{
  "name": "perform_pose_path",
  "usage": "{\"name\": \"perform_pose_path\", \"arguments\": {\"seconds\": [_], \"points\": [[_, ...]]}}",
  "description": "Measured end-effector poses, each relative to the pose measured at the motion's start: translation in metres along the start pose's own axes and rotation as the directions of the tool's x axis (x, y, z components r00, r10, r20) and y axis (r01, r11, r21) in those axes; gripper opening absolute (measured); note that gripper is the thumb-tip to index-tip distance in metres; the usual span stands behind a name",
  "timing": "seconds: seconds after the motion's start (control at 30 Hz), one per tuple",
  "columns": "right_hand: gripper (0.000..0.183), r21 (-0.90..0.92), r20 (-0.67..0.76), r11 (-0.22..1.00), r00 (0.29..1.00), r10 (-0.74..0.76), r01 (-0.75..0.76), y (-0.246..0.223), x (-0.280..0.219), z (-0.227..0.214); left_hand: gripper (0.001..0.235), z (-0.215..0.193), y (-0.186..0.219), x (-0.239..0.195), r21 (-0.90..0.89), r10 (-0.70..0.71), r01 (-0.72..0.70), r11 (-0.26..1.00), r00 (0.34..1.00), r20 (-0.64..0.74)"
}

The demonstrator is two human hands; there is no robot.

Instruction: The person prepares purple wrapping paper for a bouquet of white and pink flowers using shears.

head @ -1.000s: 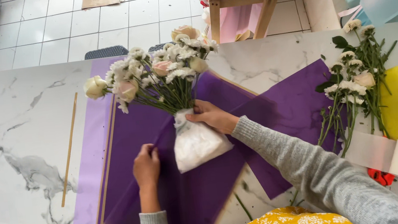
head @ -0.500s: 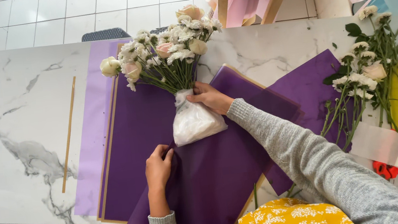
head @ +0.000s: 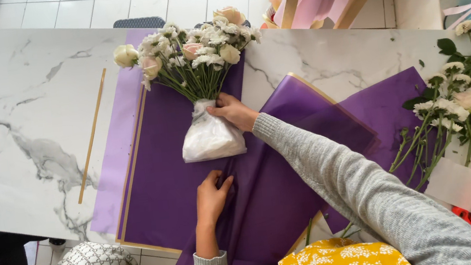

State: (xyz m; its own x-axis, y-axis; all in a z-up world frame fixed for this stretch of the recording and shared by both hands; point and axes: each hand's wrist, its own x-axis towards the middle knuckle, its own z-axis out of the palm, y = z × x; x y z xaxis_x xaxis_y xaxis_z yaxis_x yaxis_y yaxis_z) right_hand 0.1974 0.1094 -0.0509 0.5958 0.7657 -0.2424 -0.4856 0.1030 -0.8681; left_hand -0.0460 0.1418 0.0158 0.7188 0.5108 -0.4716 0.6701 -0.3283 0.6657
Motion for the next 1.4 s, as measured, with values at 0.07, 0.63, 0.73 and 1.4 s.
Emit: {"name": "perform_pose_path", "arguments": {"seconds": [0.07, 0.63, 0.73, 1.4], "points": [[0.058, -0.166, 0.016, 0.986, 1.000, 0.000, 0.003, 0.007, 0.011, -0.016, 0.041, 0.003, -0.003, -0.002, -0.005, 0.007, -0.007, 1.000, 1.000, -0.010], [0.020, -0.934, -0.181, 0.338, 0.664, -0.725, 0.114, -0.101, -0.273, -0.121, 0.043, 0.037, 0.081, -0.010, 0.062, 0.360, -0.354, 0.933, 0.921, -0.149], [0.019, -0.875, -0.286, 0.469, 0.651, -0.703, 0.122, -0.060, -0.315, -0.128, 0.050, 0.030, 0.106, -0.008, -0.005, 0.444, -0.461, 0.887, 0.857, -0.260], [0.057, 0.225, -0.168, 0.963, 0.979, -0.114, 0.151, -0.039, -0.359, -0.115, 0.066, 0.085, 0.074, -0.026, -0.666, 0.387, -0.566, 0.487, 0.823, -0.416]]}}
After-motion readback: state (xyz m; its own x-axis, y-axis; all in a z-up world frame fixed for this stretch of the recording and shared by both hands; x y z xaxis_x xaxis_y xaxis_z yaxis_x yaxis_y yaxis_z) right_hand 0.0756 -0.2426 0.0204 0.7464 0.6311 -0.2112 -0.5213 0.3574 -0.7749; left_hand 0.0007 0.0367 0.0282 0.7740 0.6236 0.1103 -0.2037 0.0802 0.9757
